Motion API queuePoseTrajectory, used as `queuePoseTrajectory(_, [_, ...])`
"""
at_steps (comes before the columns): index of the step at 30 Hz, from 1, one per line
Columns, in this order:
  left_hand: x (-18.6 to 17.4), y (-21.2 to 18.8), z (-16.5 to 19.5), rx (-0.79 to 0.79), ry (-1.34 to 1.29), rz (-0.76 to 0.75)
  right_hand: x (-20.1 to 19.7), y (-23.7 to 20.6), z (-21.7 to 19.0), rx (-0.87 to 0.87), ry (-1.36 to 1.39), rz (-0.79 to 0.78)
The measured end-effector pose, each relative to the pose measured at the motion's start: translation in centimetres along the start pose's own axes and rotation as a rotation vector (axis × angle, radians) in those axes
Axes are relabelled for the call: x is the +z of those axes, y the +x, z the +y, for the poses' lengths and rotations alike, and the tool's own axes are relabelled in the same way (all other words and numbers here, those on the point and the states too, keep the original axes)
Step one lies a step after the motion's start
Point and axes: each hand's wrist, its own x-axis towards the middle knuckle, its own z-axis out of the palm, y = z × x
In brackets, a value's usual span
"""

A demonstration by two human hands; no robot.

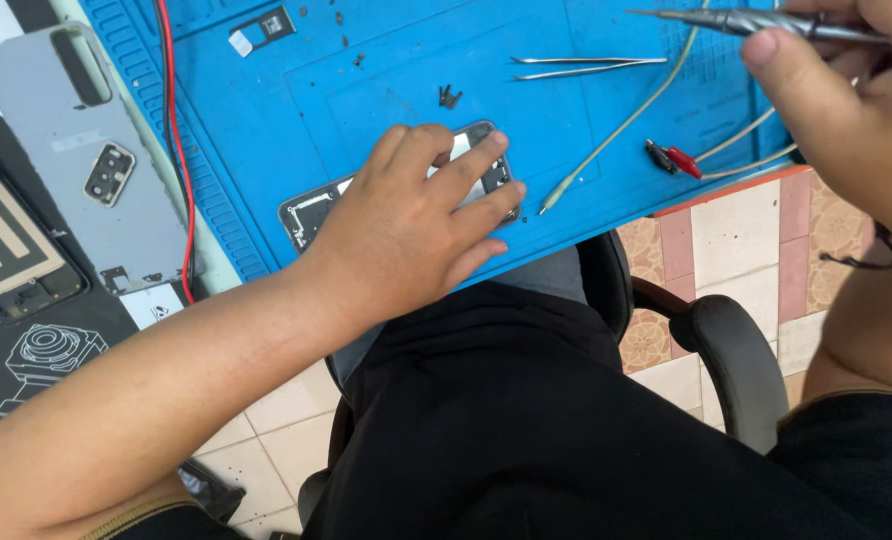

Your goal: The person works on a disassembled smartphone placed on a blue mat. They use a screwdriver to remove and reinstall screws around the device's frame, occasionally lifting and rotating the phone to access different sides. The person also uses tweezers to handle small components and places screws on the mat during the process.

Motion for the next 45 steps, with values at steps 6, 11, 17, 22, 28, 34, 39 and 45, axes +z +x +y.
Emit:
queuePoseTrajectory(6, [-0.8,0.4,0.5,-0.049,-0.053,-0.017,2.2,1.1,3.2,0.041,0.017,0.05])
queuePoseTrajectory(11, [-1.5,0.2,1.1,-0.077,-0.048,0.013,3.6,2.9,3.2,0.007,-0.175,0.014])
queuePoseTrajectory(17, [-2.9,-0.2,2.7,-0.15,-0.168,0.11,4.6,4.4,2.2,-0.05,-0.249,0.011])
queuePoseTrajectory(22, [-4.1,-0.7,4.7,-0.284,-0.388,0.28,2.8,2.1,0.3,-0.228,-0.166,0.196])
queuePoseTrajectory(28, [-3.1,-0.6,5.1,-0.398,-0.894,0.468,1.8,-2.5,-1.7,0.0,0.616,0.041])
queuePoseTrajectory(34, [-2.4,0.1,4.9,-0.395,-1.369,0.366,2.0,-4.1,-3.0,-0.022,0.701,-0.07])
queuePoseTrajectory(39, [-2.7,-0.1,5.2,-0.49,-1.424,0.294,2.1,-4.8,-4.6,-0.022,0.658,-0.08])
queuePoseTrajectory(45, [-2.3,-0.2,5.8,-0.428,-1.346,0.388,1.9,-4.6,-6.2,-0.038,0.516,-0.039])
